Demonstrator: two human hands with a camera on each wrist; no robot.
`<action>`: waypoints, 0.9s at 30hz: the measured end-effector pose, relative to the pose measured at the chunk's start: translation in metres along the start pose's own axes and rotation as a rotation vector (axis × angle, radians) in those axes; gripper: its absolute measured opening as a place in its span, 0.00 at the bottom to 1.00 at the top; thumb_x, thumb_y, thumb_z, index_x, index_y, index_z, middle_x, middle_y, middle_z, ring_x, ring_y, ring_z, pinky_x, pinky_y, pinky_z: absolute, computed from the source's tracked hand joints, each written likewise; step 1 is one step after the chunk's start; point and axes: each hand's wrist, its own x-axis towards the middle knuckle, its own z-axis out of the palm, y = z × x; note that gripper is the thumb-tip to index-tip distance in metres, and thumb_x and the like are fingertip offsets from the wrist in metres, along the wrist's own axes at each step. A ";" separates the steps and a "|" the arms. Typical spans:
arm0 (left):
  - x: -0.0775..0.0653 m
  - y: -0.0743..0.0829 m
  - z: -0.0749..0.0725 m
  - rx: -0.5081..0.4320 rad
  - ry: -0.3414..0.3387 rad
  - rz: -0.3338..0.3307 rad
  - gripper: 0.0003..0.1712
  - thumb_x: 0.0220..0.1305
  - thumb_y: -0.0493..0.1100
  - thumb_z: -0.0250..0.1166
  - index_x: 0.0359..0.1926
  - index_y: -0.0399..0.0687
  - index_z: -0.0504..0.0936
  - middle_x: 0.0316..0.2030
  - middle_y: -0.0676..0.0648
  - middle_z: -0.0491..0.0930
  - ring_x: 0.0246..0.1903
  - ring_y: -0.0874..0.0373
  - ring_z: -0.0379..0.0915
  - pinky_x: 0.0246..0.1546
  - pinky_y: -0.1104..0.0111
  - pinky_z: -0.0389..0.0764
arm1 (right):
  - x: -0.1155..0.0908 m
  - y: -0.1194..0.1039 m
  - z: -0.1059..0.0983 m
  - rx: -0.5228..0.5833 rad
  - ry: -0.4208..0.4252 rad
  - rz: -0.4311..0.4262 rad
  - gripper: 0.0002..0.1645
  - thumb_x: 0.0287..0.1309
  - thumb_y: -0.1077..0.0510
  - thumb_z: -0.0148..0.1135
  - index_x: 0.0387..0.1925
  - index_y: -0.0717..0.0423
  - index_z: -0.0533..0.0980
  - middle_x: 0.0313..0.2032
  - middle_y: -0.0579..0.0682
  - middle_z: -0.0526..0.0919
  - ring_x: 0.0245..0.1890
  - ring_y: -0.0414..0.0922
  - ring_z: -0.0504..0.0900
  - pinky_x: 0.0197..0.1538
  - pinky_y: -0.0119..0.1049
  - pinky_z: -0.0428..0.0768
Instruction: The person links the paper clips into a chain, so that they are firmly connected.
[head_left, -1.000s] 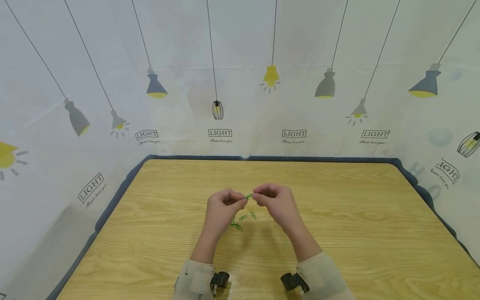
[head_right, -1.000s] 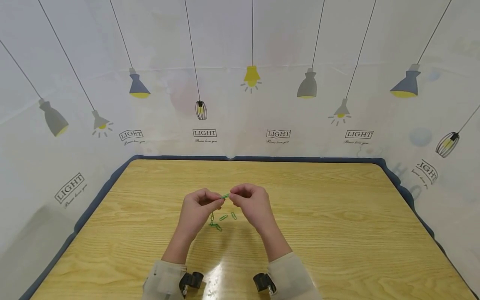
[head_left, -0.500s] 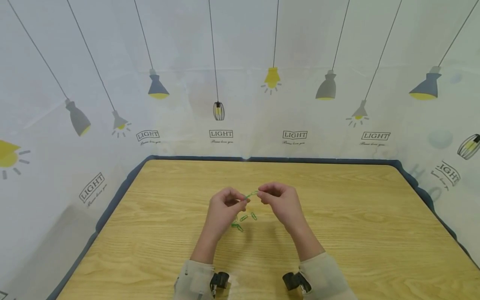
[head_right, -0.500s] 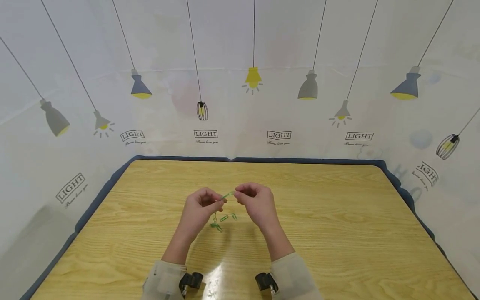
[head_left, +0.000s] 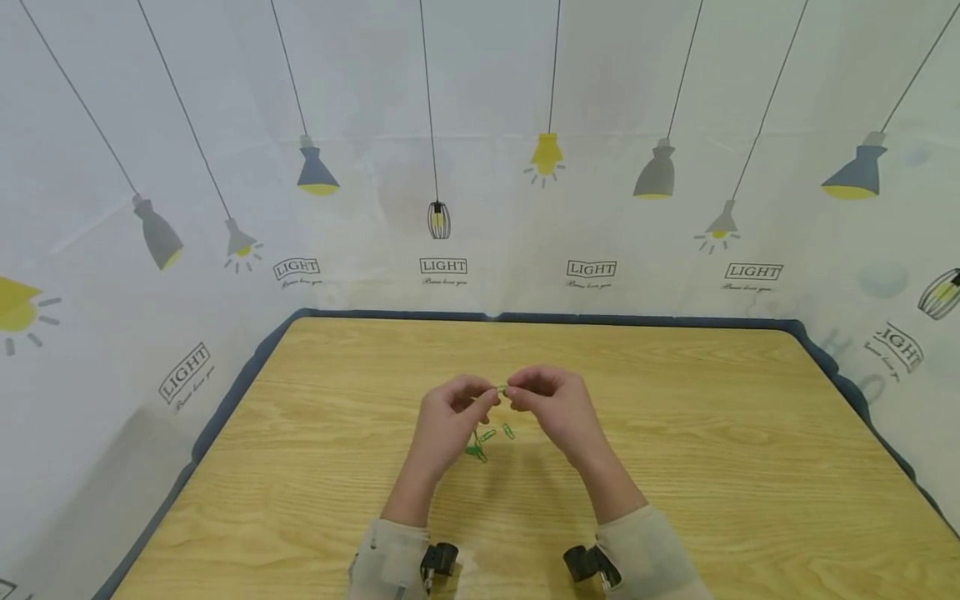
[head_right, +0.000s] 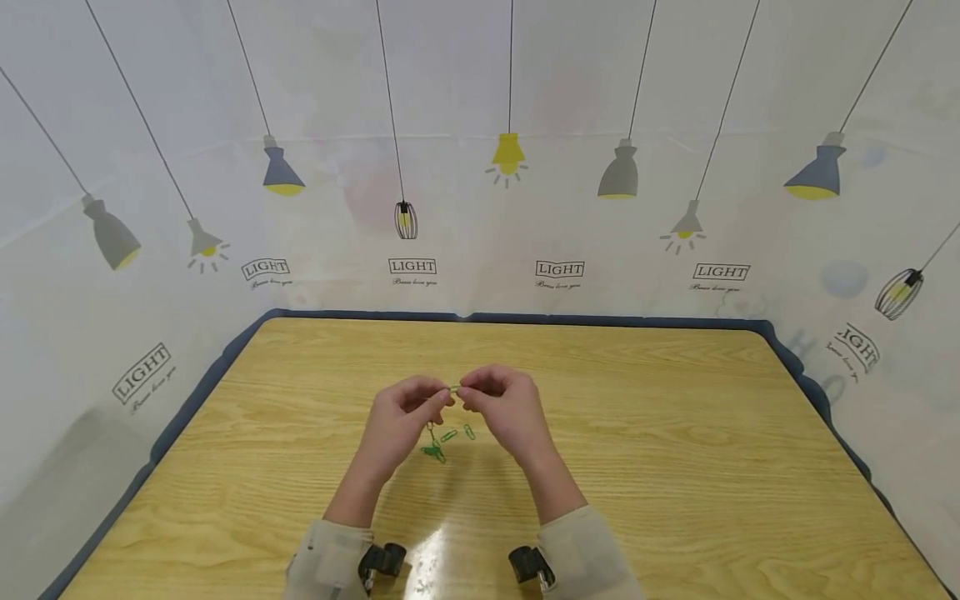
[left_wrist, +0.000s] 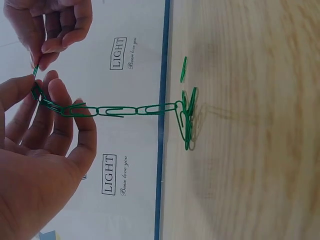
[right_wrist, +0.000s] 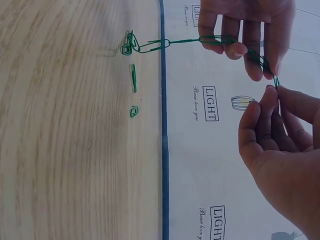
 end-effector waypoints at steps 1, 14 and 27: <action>0.000 0.000 0.000 0.002 0.007 0.002 0.10 0.76 0.47 0.68 0.49 0.48 0.89 0.46 0.45 0.88 0.35 0.58 0.82 0.45 0.49 0.88 | 0.001 0.000 0.000 -0.009 -0.010 0.000 0.08 0.70 0.58 0.70 0.46 0.56 0.87 0.45 0.54 0.90 0.43 0.45 0.87 0.55 0.44 0.87; 0.000 -0.009 -0.008 -0.039 0.100 -0.027 0.12 0.76 0.46 0.67 0.47 0.43 0.88 0.41 0.45 0.90 0.34 0.57 0.83 0.45 0.52 0.88 | 0.025 -0.010 -0.010 -0.269 -0.180 -0.080 0.11 0.74 0.56 0.65 0.53 0.55 0.85 0.45 0.56 0.89 0.43 0.50 0.86 0.46 0.40 0.85; 0.001 -0.015 -0.010 -0.057 0.121 -0.044 0.12 0.76 0.46 0.68 0.49 0.42 0.88 0.42 0.45 0.90 0.35 0.57 0.84 0.44 0.53 0.88 | 0.066 0.043 -0.015 -0.586 -0.475 0.011 0.11 0.70 0.58 0.70 0.52 0.51 0.86 0.45 0.50 0.89 0.40 0.43 0.82 0.45 0.37 0.83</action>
